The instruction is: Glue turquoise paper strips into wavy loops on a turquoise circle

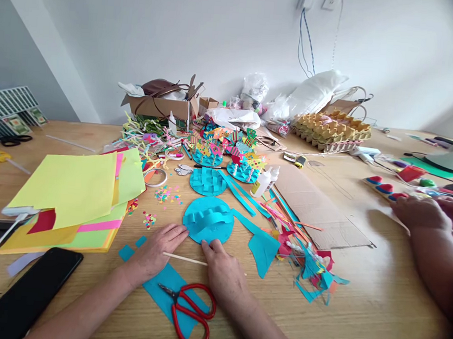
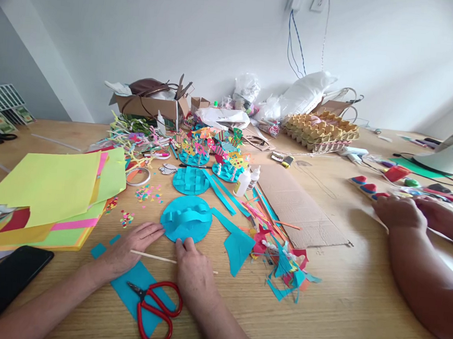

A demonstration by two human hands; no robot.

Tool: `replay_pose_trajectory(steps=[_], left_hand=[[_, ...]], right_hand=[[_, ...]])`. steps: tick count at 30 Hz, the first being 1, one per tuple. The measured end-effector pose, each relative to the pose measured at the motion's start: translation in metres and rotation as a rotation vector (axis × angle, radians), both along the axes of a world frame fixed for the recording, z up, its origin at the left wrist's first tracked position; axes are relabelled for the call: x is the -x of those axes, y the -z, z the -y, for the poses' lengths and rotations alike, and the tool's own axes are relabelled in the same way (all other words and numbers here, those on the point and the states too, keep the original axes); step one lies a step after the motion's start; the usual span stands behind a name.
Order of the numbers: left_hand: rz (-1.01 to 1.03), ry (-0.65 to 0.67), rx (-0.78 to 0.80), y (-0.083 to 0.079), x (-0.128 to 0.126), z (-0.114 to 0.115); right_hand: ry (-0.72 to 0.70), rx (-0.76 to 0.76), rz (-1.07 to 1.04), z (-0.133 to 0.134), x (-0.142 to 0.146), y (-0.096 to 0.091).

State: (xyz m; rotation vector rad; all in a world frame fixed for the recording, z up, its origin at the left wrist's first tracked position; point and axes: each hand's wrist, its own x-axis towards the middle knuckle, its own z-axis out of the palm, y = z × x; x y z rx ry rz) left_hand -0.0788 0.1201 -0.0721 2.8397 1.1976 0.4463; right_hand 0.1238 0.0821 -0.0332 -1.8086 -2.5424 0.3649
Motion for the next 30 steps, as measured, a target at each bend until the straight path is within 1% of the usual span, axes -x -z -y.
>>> replay_pose_trajectory(steps=[4, 6, 8, 10, 13, 16, 19, 21, 23, 25, 30], left_hand=[[0.019, -0.018, 0.0, 0.003, -0.001, 0.0], [0.059, -0.036, -0.001, 0.004, 0.0, 0.001], [0.119, -0.059, 0.006, 0.002, 0.001, 0.001], [0.179, -0.076, 0.022, -0.002, 0.003, 0.001], [0.263, -0.101, 0.028, -0.014, -0.001, 0.0], [0.327, -0.1, -0.006, -0.028, -0.016, -0.004], [0.359, -0.073, -0.035, -0.035, -0.038, -0.012], [0.37, -0.055, -0.034, -0.034, -0.051, -0.017], [0.382, -0.043, -0.039, -0.031, -0.059, -0.021], [0.388, -0.042, -0.043, -0.028, -0.063, -0.024], [0.396, -0.069, -0.05, -0.022, -0.064, -0.026]], right_hand=[[0.019, 0.04, -0.031, 0.0, 0.0, -0.002], [0.025, 0.052, -0.104, 0.001, -0.004, -0.006], [0.049, 0.038, -0.227, 0.005, -0.011, -0.014], [0.087, 0.006, -0.367, 0.01, -0.023, -0.024], [0.139, -0.026, -0.543, 0.018, -0.041, -0.036], [0.196, -0.086, -0.636, 0.023, -0.053, -0.038], [0.223, -0.159, -0.635, 0.026, -0.058, -0.032], [0.236, -0.199, -0.617, 0.028, -0.057, -0.027], [0.248, -0.21, -0.598, 0.03, -0.055, -0.023], [0.242, -0.209, -0.579, 0.032, -0.051, -0.021], [0.151, -0.254, -0.536, 0.033, -0.041, -0.019]])
